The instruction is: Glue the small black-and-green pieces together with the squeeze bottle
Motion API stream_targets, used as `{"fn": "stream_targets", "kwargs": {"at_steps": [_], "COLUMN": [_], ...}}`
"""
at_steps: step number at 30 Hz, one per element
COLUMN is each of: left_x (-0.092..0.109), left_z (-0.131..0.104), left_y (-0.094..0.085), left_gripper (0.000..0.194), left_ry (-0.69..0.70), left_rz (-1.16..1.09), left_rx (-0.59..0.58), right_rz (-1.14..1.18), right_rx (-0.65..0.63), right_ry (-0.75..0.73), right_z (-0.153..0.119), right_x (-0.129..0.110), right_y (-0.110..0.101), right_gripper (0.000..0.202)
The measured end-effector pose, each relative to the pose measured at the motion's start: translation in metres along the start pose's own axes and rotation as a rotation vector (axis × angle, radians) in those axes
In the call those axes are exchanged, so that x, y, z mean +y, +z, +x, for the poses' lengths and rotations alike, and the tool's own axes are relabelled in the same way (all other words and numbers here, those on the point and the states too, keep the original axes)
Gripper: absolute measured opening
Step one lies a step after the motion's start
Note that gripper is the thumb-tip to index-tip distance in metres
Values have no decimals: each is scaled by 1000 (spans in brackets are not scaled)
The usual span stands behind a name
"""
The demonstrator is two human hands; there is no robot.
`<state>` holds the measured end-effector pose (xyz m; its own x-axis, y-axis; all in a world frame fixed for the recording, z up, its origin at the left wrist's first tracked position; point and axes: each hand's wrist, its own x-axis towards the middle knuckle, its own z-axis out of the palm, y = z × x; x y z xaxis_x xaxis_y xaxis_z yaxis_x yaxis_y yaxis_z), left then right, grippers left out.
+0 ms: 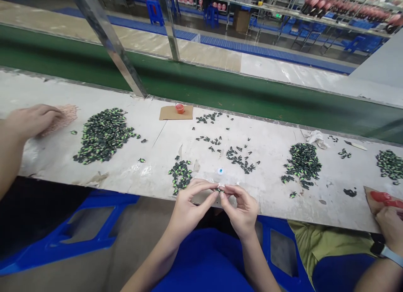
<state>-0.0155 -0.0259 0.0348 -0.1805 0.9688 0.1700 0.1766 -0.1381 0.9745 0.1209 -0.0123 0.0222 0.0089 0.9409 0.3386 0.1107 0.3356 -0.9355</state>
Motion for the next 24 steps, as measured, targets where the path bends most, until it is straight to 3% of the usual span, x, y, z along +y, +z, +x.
{"fn": "stream_targets", "kwargs": {"at_steps": [8, 14, 20, 24], "left_x": [1, -1, 4, 7], "left_z": [-2, 0, 6, 7], "left_y": [1, 0, -2, -2], "left_gripper": [12, 11, 10, 13], "left_ry": [-88, -9, 33, 124], "left_rz": [-14, 15, 115, 226], "left_rx": [10, -6, -124, -201], "right_rz": [-65, -98, -295, -384], "right_rx": [-10, -1, -182, -289], "right_ry": [-108, -133, -354, -379], "right_z": [-3, -3, 10, 15], "right_x": [7, 11, 10, 5], "right_y": [0, -1, -22, -34], "right_gripper": [9, 16, 38, 37]}}
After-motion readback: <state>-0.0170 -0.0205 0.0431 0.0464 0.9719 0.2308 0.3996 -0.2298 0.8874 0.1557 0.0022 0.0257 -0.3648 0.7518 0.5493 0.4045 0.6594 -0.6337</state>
